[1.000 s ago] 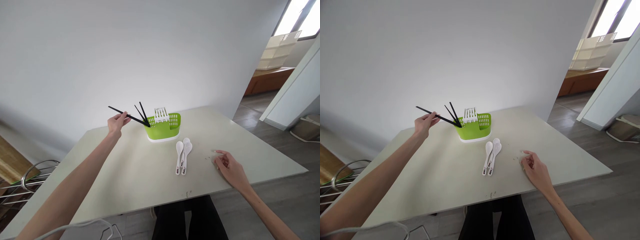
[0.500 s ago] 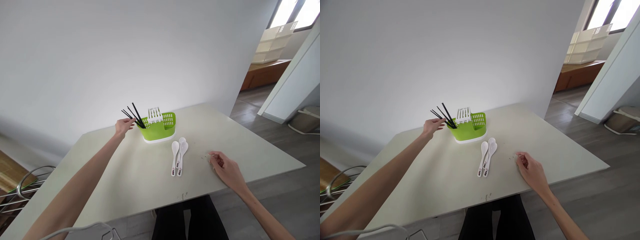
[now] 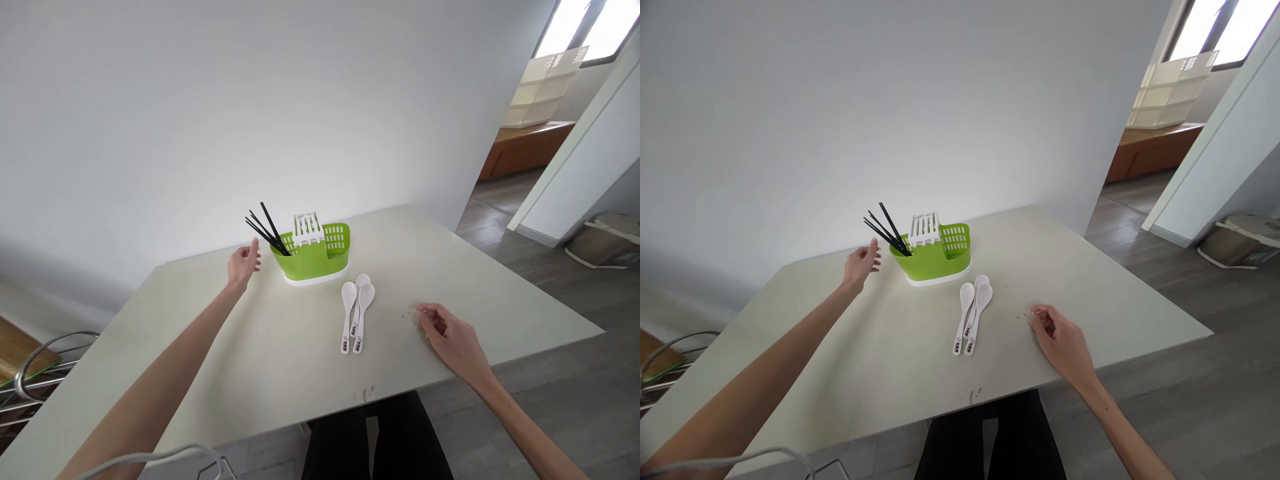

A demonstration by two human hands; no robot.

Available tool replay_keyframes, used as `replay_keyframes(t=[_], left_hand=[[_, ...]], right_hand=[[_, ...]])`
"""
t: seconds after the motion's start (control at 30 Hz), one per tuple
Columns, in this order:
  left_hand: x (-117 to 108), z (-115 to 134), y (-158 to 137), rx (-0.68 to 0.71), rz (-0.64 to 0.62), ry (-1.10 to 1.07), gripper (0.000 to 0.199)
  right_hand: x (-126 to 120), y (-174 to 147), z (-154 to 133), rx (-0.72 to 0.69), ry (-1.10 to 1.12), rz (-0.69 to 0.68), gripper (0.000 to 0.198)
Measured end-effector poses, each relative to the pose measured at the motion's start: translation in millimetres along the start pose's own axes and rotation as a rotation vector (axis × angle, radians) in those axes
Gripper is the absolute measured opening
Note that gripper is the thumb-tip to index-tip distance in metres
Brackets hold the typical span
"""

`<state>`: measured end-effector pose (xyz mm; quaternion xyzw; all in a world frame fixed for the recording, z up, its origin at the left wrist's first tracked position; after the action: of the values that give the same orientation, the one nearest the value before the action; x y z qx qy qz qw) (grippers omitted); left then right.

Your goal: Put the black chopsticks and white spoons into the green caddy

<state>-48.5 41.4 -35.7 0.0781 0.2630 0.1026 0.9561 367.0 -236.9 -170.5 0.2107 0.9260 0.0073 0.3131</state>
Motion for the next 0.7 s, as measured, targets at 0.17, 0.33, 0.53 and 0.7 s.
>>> replay_keyframes(t=[0.17, 0.33, 0.53, 0.7], left_hand=[[-14.3, -60.2, -36.8, -0.073, -0.308, 0.26, 0.064], [-49.3, -80.9, -79.3, 0.064, -0.232, 0.395, 0.055], [-59.9, -90.6, -105.5, 0.116, -0.184, 0.332, 0.046], [-56.0, -96.3, -105.8, 0.165, -0.206, 0.317, 0.045]], right_hand=[[1.4, -1.3, 3.1, 0.009, -0.031, -0.013, 0.038], [0.1, 3.9, 2.4, 0.018, -0.11, -0.063, 0.036], [19.5, 32.8, -17.8, 0.003, -0.108, -0.225, 0.045], [49.1, 59.9, -38.3, 0.063, -0.079, -0.27, 0.05]])
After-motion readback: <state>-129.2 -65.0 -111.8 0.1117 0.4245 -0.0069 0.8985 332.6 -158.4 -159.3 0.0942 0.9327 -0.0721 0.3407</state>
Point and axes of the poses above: each hand's wrist, its own y-axis towards the middle knuckle, its own x-axis out of the palm, z = x × y, the point moved 5 cm from there along y, towards the middle knuckle, and after that the axes turned 1 degree about x, right-handed, at the moved point
